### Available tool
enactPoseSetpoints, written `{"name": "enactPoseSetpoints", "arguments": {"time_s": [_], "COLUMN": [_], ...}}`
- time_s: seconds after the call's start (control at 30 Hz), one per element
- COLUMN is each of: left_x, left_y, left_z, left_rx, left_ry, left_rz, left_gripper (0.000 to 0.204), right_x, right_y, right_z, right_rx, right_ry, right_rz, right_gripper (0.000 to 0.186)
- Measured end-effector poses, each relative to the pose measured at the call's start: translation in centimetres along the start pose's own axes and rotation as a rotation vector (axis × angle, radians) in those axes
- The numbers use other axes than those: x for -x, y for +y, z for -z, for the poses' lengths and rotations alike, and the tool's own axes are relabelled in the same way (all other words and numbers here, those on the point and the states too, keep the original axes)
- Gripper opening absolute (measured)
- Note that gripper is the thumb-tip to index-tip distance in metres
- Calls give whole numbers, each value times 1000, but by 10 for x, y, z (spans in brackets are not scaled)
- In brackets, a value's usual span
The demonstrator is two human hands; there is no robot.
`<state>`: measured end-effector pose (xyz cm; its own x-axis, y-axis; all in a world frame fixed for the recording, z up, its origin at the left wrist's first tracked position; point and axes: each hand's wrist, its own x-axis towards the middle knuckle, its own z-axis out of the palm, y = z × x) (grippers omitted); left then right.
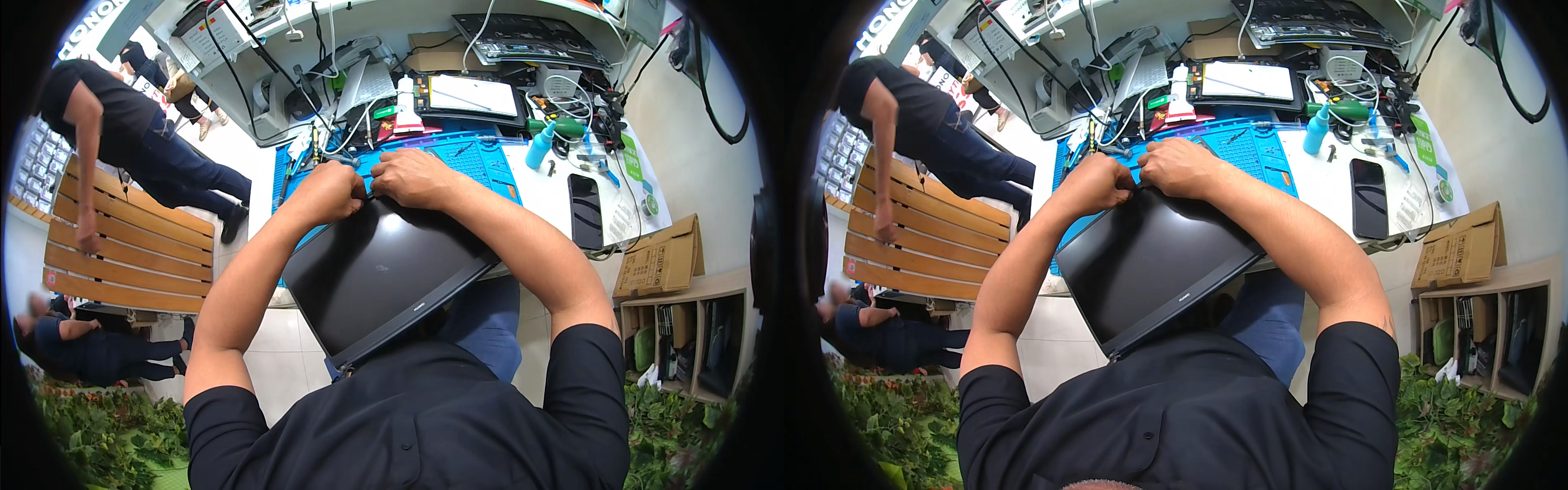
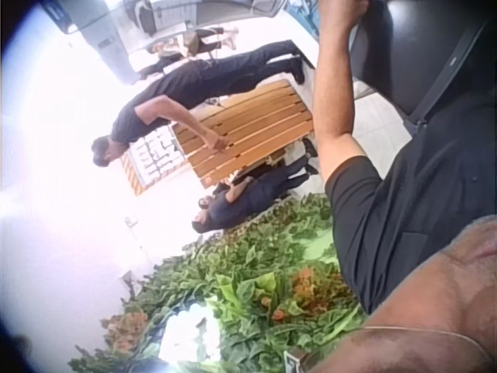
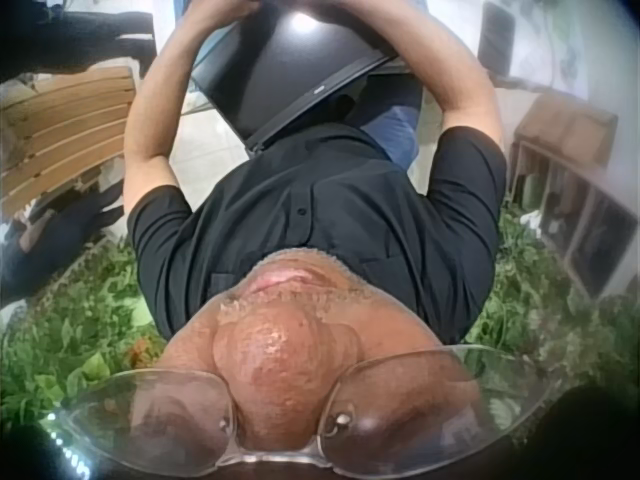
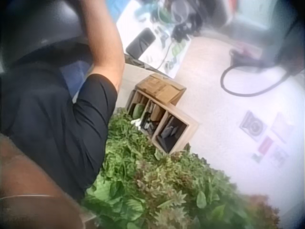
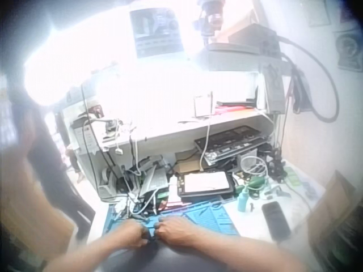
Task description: The person detaches the screen assembly from a laptop base and uses an air blower on the hinges.
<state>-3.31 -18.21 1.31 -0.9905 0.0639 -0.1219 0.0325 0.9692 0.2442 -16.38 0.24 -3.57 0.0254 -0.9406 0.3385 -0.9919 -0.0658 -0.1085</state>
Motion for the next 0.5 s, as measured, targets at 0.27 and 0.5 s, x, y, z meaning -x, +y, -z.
{"name": "enactPoseSetpoints", "arguments": {"time_s": [0.27, 0.5], "left_x": [-1, 1], "left_y": [0, -5], "left_z": [10, 12], "left_rx": [85, 118], "left_ry": [-63, -89], "left_rz": [87, 102], "left_gripper": [19, 17], "right_x": [-1, -3], "right_y": [2, -2], "right_z": [-1, 3], "right_rx": [10, 30], "right_ry": [7, -3], "right_rz": [10, 12], "right_gripper": [11, 10]}}
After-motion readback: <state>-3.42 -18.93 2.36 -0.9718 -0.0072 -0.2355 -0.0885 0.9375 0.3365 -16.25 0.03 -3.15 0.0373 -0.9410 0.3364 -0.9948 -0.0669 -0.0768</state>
